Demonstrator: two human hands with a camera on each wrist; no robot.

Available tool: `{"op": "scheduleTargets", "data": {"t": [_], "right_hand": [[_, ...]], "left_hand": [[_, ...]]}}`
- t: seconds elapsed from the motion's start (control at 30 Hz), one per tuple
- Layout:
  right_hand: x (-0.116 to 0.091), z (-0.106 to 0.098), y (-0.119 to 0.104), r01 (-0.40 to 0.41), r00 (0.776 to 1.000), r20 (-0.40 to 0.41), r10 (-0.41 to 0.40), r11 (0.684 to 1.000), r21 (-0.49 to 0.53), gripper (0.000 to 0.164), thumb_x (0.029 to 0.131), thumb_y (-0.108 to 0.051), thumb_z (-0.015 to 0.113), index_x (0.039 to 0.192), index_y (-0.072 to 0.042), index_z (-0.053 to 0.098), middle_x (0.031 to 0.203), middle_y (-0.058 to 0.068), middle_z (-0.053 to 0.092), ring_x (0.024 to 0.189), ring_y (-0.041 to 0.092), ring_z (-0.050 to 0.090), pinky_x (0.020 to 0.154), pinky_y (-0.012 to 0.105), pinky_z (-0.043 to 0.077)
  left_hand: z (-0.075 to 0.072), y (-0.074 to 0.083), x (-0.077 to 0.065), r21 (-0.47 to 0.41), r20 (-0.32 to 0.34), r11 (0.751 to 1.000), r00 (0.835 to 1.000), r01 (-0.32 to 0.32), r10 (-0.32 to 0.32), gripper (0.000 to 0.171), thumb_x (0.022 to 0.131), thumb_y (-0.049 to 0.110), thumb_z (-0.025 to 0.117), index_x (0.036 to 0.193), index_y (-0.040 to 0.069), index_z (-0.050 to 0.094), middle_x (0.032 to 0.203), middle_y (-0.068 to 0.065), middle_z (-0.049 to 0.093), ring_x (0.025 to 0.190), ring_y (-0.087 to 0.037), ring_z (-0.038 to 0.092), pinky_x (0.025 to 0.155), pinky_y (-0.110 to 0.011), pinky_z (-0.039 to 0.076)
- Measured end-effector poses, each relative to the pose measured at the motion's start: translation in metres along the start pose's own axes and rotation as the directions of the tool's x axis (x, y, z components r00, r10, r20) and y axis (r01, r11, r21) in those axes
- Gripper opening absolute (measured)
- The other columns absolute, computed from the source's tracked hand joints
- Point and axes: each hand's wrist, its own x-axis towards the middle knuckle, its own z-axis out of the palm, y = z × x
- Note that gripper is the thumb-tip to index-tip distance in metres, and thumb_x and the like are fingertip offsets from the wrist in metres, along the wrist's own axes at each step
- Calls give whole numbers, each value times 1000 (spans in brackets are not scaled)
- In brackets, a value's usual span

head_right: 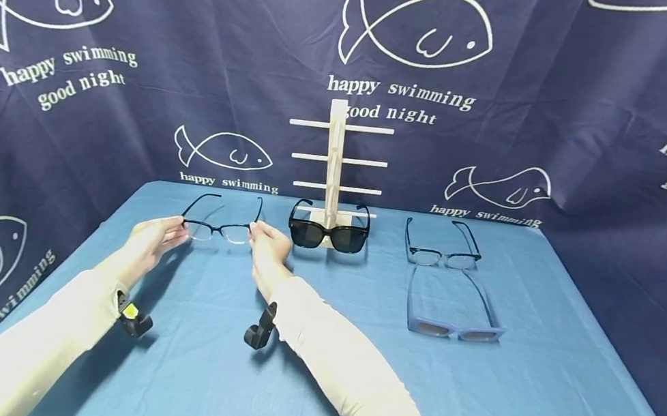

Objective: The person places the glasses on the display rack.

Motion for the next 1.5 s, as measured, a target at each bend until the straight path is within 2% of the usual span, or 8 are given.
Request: {"op": "scheduleTargets", "data": {"t": [0.17,0.23,0.47,0.67,0.77,1.1,1.27,1.5], "right_hand": [[-3,1,-4,18,1000,-8,-18,1000,2,27,88,0,67,114,6,67,113,23,69,106,31,67,97,39,54],[-4,0,-5,20,1000,-11,-20,1000,1,25,88,-1,68,112,5,69,111,22,69,99,27,70,97,40,54],[-9,-1,-6,35,999,-10,-35,999,7,23,87,0,68,110,6,69,109,23,70,81,15,70,95,41,55],[-12,0,-9,60,998,5,-60,998,10,24,87,0,69,110,7,69,106,21,71,86,18,71,95,42,55],[-14,-1,-12,58,998,12,-58,998,12,24,86,1,69,109,6,70,106,22,71,88,21,71,95,41,55],[-15,-6,-22,24,999,25,-25,1000,18,25,86,2,69,110,7,68,106,22,71,75,13,69,93,40,56],[-16,-10,-27,2,1000,29,-2,1000,23,28,85,0,70,112,5,68,104,20,72,79,14,70,94,39,56],[-20,-14,-30,-42,998,44,42,999,16,28,87,-2,69,115,3,68,103,17,72,93,21,71,94,36,56]], "left_hand": [[1,1,-5,-30,-3,999,1000,-25,25,12,96,3,56,107,6,59,66,8,66,66,-3,65,83,-17,57],[1,2,-7,-38,-5,999,1000,-28,28,6,95,3,56,100,8,58,66,8,66,66,-3,65,82,-17,57],[1,4,-13,-45,11,999,1000,-20,21,14,96,5,57,110,5,56,66,8,66,64,-2,65,81,-16,57],[1,6,-17,-74,7,997,999,-34,35,6,96,5,57,96,10,59,67,7,67,65,-3,65,79,-16,58],[1,7,-19,-77,6,996,999,-39,39,8,95,4,57,92,11,61,68,7,67,65,-4,65,80,-16,58],[2,9,-30,-101,41,993,997,-57,62,22,95,2,58,79,15,65,68,6,68,69,-5,67,78,-16,58],[6,9,-34,-109,43,993,997,-52,57,22,95,3,58,78,16,65,68,6,68,68,-4,66,79,-16,58],[6,6,-39,-103,63,993,996,-59,66,21,96,4,56,81,15,65,69,7,68,70,-4,67,79,-16,58]]}}
